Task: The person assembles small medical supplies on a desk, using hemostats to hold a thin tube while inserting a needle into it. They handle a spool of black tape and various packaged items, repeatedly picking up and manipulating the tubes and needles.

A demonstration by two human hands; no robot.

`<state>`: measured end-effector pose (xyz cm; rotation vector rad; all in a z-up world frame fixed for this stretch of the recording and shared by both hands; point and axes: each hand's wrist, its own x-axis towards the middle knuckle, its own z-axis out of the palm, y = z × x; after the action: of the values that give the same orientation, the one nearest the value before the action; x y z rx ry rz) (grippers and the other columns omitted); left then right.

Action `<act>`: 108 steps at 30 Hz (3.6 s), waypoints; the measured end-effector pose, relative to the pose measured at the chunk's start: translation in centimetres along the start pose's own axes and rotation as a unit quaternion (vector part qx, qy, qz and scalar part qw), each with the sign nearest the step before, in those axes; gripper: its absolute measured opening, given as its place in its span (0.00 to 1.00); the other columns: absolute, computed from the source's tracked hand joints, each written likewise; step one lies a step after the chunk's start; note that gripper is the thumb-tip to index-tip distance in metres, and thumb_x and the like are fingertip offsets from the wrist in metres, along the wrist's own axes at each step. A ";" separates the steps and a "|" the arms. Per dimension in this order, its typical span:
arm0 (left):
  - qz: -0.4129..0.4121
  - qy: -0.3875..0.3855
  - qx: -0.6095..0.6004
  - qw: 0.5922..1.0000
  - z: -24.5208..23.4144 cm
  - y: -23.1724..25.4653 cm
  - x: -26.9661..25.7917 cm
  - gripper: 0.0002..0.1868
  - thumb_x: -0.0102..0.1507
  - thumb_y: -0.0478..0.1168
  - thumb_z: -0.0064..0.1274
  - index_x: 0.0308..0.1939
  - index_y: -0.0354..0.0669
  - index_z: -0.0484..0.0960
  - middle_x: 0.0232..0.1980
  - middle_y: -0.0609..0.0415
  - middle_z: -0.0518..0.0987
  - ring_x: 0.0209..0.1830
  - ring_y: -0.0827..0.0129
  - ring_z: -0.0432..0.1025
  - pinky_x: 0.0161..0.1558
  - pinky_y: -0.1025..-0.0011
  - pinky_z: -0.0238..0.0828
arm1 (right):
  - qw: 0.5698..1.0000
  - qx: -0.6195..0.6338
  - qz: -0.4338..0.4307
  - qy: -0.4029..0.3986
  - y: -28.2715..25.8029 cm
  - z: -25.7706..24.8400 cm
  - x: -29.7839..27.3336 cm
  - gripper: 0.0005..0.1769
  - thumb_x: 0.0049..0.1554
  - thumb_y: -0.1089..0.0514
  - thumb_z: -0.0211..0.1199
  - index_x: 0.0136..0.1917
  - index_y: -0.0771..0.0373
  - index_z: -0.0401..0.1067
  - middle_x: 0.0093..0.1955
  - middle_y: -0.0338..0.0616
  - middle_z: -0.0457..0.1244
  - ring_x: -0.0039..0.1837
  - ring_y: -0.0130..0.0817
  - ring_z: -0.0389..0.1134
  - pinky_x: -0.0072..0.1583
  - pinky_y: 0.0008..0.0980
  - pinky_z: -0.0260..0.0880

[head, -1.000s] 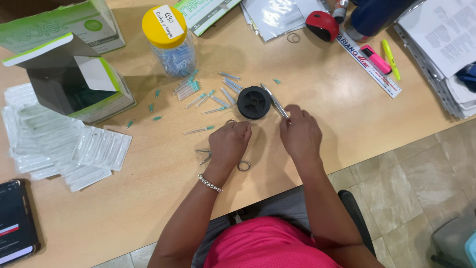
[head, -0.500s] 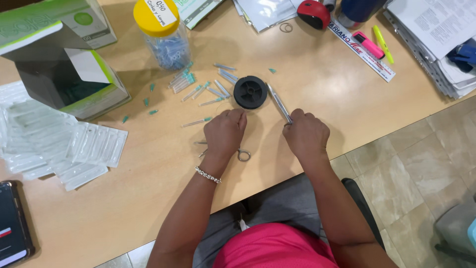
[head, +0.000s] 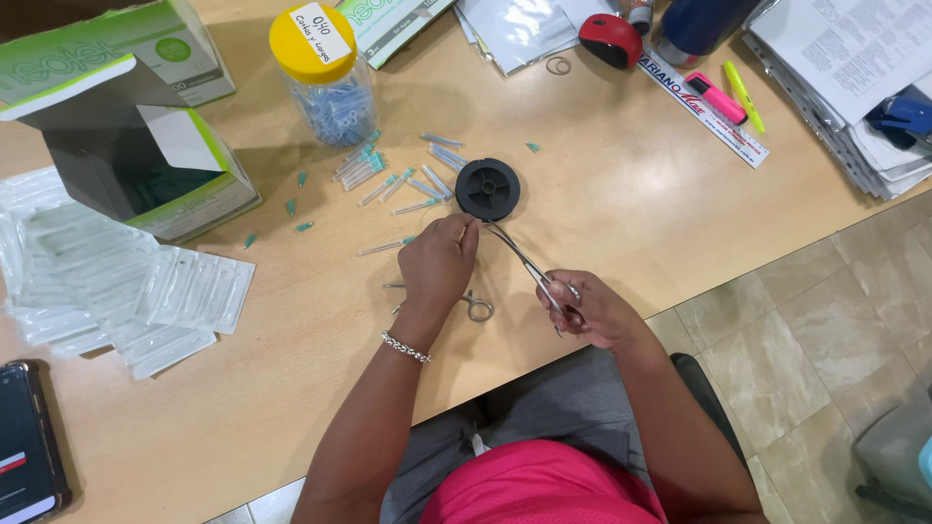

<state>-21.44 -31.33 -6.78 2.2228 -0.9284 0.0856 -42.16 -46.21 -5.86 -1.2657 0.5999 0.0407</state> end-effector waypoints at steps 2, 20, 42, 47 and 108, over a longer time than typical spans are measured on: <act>-0.003 0.000 -0.003 1.000 0.0 0.0 0.0 0.12 0.69 0.55 0.50 0.45 0.60 0.85 0.30 0.58 0.80 0.32 0.57 0.80 0.32 0.60 0.78 | 1.000 -0.012 0.000 -0.004 -0.6 0.2 0.2 0.24 0.58 0.40 0.64 0.40 0.65 0.71 0.20 0.48 0.59 0.24 0.21 0.49 0.26 0.17 0.46; -0.219 0.051 -0.424 0.877 -8.2 0.7 2.9 0.06 0.67 0.43 0.60 0.44 0.50 0.89 0.26 0.60 0.77 0.31 0.78 0.67 0.42 0.76 0.69 | 0.954 -0.243 0.011 0.176 -7.1 3.4 0.0 0.12 0.53 0.54 0.74 0.48 0.59 0.76 0.35 0.44 0.70 0.34 0.27 0.64 0.37 0.22 0.60; -0.251 -0.012 -0.718 0.649 -4.9 -7.7 1.6 0.09 0.62 0.39 0.64 0.38 0.34 0.87 0.27 0.51 0.76 0.26 0.71 0.71 0.40 0.73 0.75 | 0.877 -0.197 -0.438 0.002 -10.9 16.2 11.6 0.10 0.54 0.59 0.76 0.51 0.57 0.83 0.50 0.44 0.71 0.56 0.35 0.73 0.58 0.30 0.72; -0.257 -0.018 -0.641 0.723 -5.9 -7.2 2.2 0.10 0.63 0.43 0.65 0.36 0.39 0.89 0.26 0.55 0.78 0.27 0.77 0.70 0.36 0.79 0.71 | 0.922 -0.082 -0.377 -0.026 -9.2 15.0 13.4 0.03 0.59 0.65 0.68 0.47 0.67 0.79 0.47 0.53 0.70 0.54 0.40 0.72 0.61 0.39 0.72; 0.155 0.135 0.018 0.979 -6.9 -7.5 1.9 0.16 0.60 0.45 0.63 0.52 0.51 0.84 0.37 0.54 0.79 0.43 0.57 0.76 0.46 0.61 0.71 | 0.723 -0.495 -0.476 0.082 -8.9 15.7 11.4 0.10 0.66 0.65 0.57 0.44 0.71 0.76 0.38 0.51 0.64 0.51 0.46 0.68 0.62 0.37 0.69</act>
<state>-13.81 -24.44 -5.52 2.0169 -1.1155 0.5372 -23.07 -38.23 -0.39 -2.5364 -0.0665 -0.7108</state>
